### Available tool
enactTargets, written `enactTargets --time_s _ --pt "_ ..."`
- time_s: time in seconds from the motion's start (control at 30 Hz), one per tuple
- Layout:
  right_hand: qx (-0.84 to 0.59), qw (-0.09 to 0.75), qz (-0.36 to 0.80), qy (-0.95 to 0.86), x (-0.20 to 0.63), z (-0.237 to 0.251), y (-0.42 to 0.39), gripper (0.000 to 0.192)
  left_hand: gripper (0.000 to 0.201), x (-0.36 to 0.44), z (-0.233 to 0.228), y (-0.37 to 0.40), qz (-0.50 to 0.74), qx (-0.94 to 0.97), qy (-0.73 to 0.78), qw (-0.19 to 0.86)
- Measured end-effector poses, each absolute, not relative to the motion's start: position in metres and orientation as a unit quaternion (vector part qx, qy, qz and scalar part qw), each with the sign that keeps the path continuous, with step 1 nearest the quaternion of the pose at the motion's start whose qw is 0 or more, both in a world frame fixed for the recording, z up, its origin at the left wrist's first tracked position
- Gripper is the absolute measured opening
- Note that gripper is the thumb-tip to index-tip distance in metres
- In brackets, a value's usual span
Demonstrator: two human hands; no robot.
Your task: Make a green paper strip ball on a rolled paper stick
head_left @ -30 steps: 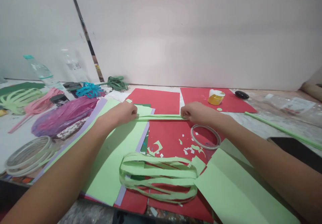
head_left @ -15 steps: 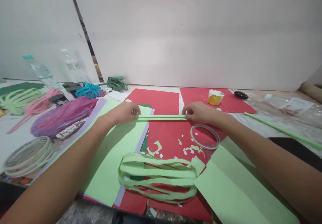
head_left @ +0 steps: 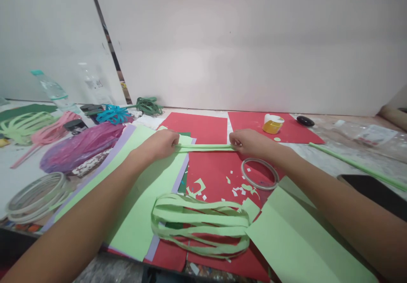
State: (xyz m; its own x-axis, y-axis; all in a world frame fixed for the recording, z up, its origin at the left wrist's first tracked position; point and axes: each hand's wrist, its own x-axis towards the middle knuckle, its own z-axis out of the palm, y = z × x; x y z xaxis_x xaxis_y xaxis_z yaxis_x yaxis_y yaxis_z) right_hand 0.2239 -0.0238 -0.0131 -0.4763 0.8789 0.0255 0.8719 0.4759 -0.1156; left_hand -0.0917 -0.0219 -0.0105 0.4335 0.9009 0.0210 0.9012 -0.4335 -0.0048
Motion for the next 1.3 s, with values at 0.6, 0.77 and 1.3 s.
enactTargets --time_s 0.6,0.77,1.3 --pt "-0.506 0.030 0.031 -0.862 0.221 -0.022 -0.019 0.012 0.017 -0.083 -0.005 -0.030 0.044 -0.829 -0.555 0.050" --pt "-0.500 0.046 0.000 -0.865 0.219 -0.024 -0.019 0.011 0.018 -0.089 -0.007 -0.024 0.021 -0.840 -0.540 0.052" --pt "-0.499 -0.011 -0.029 -0.866 0.217 -0.021 -0.021 0.012 0.028 -0.097 -0.011 -0.016 0.009 -0.852 -0.519 0.060"
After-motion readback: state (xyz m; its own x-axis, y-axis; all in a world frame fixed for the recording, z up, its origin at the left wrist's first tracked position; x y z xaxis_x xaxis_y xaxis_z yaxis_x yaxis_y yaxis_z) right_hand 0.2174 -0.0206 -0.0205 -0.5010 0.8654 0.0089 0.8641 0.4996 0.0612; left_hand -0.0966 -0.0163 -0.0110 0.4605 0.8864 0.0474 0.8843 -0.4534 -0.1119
